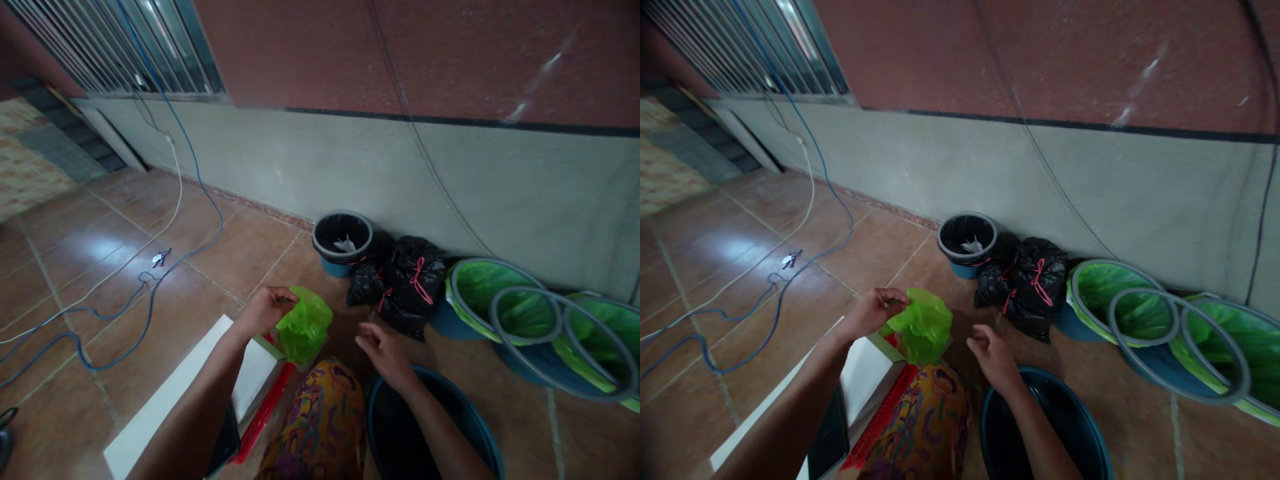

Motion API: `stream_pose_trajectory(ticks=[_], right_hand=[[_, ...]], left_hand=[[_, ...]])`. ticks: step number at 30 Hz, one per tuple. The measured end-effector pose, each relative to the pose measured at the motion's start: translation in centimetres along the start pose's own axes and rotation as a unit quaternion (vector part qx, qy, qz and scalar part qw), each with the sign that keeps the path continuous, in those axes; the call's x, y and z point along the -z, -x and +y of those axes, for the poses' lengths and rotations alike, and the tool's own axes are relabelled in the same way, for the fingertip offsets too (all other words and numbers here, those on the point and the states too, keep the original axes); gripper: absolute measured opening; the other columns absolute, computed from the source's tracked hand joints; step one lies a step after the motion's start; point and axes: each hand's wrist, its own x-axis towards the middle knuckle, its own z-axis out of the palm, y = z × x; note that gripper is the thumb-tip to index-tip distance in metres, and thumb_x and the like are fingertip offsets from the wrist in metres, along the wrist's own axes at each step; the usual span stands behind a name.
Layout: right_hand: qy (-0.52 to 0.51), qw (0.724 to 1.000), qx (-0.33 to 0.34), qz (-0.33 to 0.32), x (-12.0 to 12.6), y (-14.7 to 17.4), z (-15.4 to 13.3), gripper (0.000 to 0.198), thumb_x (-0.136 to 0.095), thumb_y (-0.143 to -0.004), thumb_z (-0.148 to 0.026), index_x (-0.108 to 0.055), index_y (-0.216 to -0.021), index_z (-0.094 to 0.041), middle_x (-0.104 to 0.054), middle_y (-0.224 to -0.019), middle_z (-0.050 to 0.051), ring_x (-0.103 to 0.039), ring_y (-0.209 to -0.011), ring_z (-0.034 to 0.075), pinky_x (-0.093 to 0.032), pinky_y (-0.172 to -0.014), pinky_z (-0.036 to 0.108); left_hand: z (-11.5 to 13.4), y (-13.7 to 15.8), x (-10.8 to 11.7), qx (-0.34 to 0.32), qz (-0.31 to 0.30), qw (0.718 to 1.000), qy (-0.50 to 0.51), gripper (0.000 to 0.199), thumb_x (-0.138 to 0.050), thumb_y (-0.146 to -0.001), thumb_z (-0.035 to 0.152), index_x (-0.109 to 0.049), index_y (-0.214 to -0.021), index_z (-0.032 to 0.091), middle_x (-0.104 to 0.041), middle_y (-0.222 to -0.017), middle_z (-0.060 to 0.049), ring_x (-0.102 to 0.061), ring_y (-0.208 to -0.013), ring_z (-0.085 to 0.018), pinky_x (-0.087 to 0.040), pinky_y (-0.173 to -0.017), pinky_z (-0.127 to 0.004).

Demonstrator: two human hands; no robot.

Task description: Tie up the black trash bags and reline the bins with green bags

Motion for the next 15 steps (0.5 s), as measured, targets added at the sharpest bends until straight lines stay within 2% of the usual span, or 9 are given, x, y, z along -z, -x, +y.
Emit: stream_pose_trajectory(ticks=[3, 6, 9, 11, 13, 15], right_hand=[[0.005, 0.998, 0.032, -0.046, -1.1, -1.0, -3.4, 0.048, -0.061, -0.082, -0.042, -0.059, -0.126, -0.023, -0.071, -0.119, 0.01, -0.067, -0.11, 0.025, -0.051, -0.096, 0.04], [0.044, 0.995, 0.091, -0.003, -2.5, -2.1, -5.2, 0.061, -0.066, -0.078, -0.041, -0.053, -0.134, -0.021, -0.063, -0.133, 0.012, -0.059, -0.124, 0.028, -0.045, -0.106, 0.043], [0.057, 0.988, 0.138, 0.048, -3.4, -3.1, -5.1, 0.065, -0.066, -0.078, -0.045, -0.052, -0.136, -0.019, -0.063, -0.132, 0.014, -0.057, -0.125, 0.029, -0.045, -0.106, 0.045], [0.078, 0.986, 0.12, 0.082, -3.2, -3.6, -4.3, 0.051, -0.058, -0.084, -0.042, -0.058, -0.129, -0.018, -0.068, -0.122, 0.013, -0.062, -0.116, 0.028, -0.049, -0.1, 0.042], [0.123, 0.983, 0.067, 0.12, -2.3, -3.7, -3.3, 0.037, -0.048, -0.088, -0.037, -0.065, -0.115, -0.017, -0.072, -0.107, 0.013, -0.066, -0.103, 0.027, -0.051, -0.091, 0.038], [0.161, 0.975, 0.022, 0.153, -0.9, -3.5, -2.2, 0.034, -0.042, -0.09, -0.033, -0.069, -0.104, -0.017, -0.072, -0.096, 0.013, -0.068, -0.093, 0.026, -0.05, -0.085, 0.036]], left_hand=[[2.5, -0.2, -0.4, -0.018, -0.006, 0.991, 0.136, 0.019, -0.064, -0.079, 0.03, -0.073, -0.091, 0.017, -0.071, -0.073, 0.001, -0.06, -0.06, -0.01, -0.046, -0.057, -0.02], [5.4, -0.4, -1.2, -0.025, -0.046, 0.96, 0.274, 0.02, -0.069, -0.077, 0.031, -0.072, -0.091, 0.016, -0.069, -0.071, 0.001, -0.057, -0.056, -0.008, -0.045, -0.055, -0.019], [8.0, -0.4, -2.3, -0.034, -0.082, 0.922, 0.377, 0.02, -0.073, -0.075, 0.029, -0.072, -0.09, 0.016, -0.071, -0.076, 0.0, -0.061, -0.059, -0.008, -0.047, -0.058, -0.018], [9.1, -0.4, -2.8, -0.039, -0.093, 0.899, 0.427, 0.022, -0.076, -0.074, 0.028, -0.073, -0.092, 0.017, -0.072, -0.078, 0.0, -0.063, -0.061, -0.009, -0.048, -0.059, -0.019], [9.6, -0.4, -3.1, -0.042, -0.094, 0.877, 0.468, 0.025, -0.077, -0.072, 0.026, -0.073, -0.095, 0.017, -0.072, -0.077, 0.0, -0.063, -0.061, -0.009, -0.049, -0.059, -0.02], [9.5, -0.6, -3.0, -0.044, -0.081, 0.862, 0.499, 0.028, -0.079, -0.069, 0.023, -0.073, -0.096, 0.017, -0.072, -0.077, 0.0, -0.064, -0.061, -0.009, -0.05, -0.061, -0.021]])
